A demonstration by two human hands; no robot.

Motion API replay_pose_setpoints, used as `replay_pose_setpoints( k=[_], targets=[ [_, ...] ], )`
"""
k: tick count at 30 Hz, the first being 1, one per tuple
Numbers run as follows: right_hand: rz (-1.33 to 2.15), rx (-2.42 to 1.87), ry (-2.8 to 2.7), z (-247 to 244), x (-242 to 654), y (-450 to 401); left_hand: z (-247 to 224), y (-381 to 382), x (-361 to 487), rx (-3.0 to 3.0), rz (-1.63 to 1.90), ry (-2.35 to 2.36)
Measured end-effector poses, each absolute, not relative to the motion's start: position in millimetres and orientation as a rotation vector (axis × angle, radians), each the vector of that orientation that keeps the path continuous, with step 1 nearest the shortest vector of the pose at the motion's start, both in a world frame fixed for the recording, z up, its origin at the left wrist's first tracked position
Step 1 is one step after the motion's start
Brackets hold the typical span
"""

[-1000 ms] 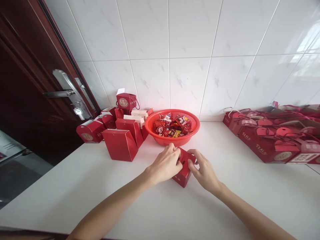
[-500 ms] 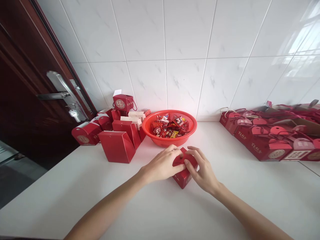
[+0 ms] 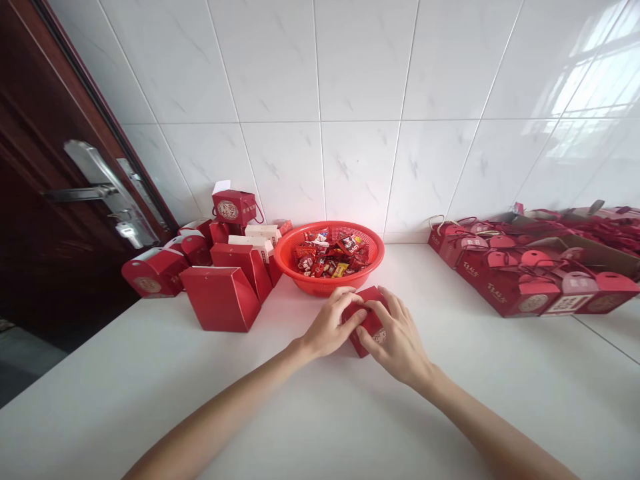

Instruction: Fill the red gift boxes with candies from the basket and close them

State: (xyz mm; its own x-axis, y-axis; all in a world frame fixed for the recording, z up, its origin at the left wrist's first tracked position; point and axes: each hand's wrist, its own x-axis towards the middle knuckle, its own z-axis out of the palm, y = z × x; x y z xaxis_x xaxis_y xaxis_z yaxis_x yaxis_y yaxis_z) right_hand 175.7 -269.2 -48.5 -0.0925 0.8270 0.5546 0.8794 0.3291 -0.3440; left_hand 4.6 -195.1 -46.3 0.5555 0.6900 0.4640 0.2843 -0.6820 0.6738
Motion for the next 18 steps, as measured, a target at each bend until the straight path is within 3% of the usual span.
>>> replay_pose_setpoints(
  k=[9, 18],
  targets=[
    [0.078, -1.877, -1.85, -31, 188, -262, -94, -204, 10, 2.198, 1.035, 0.844],
    [0.467, -1.575, -1.826, -2, 257, -265, -102, -188, 1, 2.323, 1.082, 0.808]
  ],
)
